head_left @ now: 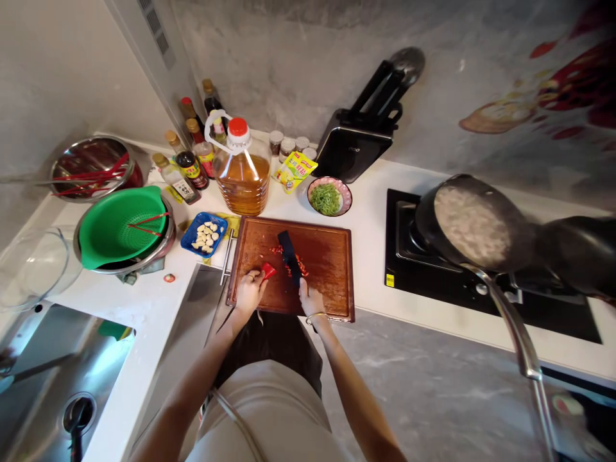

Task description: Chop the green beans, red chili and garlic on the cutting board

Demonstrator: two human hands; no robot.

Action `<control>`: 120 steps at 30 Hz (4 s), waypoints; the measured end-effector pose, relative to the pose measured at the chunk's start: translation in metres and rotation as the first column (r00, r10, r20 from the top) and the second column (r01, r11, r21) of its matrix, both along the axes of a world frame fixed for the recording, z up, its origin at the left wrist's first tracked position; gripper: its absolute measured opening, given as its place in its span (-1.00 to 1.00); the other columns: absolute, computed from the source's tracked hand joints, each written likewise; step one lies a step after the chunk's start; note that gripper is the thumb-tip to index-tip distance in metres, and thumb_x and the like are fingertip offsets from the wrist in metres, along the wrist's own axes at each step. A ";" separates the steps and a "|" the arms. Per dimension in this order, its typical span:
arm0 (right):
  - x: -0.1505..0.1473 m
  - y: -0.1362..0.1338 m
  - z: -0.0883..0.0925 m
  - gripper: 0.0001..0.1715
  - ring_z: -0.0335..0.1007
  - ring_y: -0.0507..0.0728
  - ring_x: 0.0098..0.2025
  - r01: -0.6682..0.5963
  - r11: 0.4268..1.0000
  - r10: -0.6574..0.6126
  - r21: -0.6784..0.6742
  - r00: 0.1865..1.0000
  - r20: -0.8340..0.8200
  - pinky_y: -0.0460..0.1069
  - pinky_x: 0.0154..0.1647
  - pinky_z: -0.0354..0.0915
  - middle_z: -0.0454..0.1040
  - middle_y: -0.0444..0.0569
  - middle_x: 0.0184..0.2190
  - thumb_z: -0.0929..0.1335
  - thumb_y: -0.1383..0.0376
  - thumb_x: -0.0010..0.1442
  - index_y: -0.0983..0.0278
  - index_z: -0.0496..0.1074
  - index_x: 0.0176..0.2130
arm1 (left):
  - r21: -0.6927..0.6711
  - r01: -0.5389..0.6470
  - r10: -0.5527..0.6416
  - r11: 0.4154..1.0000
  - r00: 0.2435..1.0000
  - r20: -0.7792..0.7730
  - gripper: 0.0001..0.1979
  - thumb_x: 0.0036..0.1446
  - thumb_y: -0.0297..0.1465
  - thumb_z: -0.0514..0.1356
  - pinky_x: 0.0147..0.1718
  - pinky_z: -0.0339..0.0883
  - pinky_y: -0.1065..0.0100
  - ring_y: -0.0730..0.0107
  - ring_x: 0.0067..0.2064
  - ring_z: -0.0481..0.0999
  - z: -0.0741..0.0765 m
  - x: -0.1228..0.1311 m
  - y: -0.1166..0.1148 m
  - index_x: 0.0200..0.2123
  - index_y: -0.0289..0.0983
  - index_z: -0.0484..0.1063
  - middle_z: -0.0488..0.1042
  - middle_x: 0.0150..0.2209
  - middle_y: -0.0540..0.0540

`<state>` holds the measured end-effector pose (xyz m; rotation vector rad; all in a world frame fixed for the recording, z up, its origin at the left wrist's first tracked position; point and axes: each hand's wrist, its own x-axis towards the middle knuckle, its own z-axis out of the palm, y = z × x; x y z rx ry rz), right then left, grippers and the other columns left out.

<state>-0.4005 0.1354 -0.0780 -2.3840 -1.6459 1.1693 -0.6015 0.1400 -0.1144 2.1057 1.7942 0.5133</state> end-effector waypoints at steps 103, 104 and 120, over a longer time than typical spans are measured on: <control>-0.015 0.005 0.031 -0.13 0.49 0.29 -0.13 -0.136 0.984 0.150 -0.115 0.981 0.126 0.05 -0.13 0.30 0.55 0.28 -0.26 -0.04 -0.12 0.27 0.40 0.53 -0.19 | 0.005 0.142 -0.142 0.990 0.990 -0.007 -0.70 0.18 -0.57 0.03 -0.08 0.36 0.29 0.30 -0.10 0.39 0.012 0.024 0.016 -0.15 -0.26 0.51 0.51 -0.16 -0.14; -0.020 0.008 0.028 -0.13 0.49 0.29 -0.13 -0.125 0.985 0.140 -0.116 0.981 0.134 0.05 -0.13 0.30 0.55 0.28 -0.25 -0.03 -0.12 0.27 0.40 0.53 -0.18 | 0.016 0.145 -0.145 0.989 0.989 0.011 -0.70 0.18 -0.57 0.03 -0.09 0.37 0.30 0.30 -0.09 0.38 0.010 0.023 0.017 -0.15 -0.25 0.51 0.51 -0.17 -0.13; -0.014 -0.002 0.038 -0.25 0.49 0.25 -0.12 -0.238 0.971 0.240 -0.032 0.958 0.156 0.05 -0.09 0.27 0.56 0.19 -0.23 -0.02 -0.07 0.31 0.31 0.48 -0.09 | 0.160 -0.083 0.067 0.984 0.993 0.102 -0.70 0.18 -0.27 0.12 -0.04 0.28 0.18 0.20 -0.07 0.39 0.006 0.000 -0.002 -0.06 -0.22 0.44 0.45 -0.11 -0.16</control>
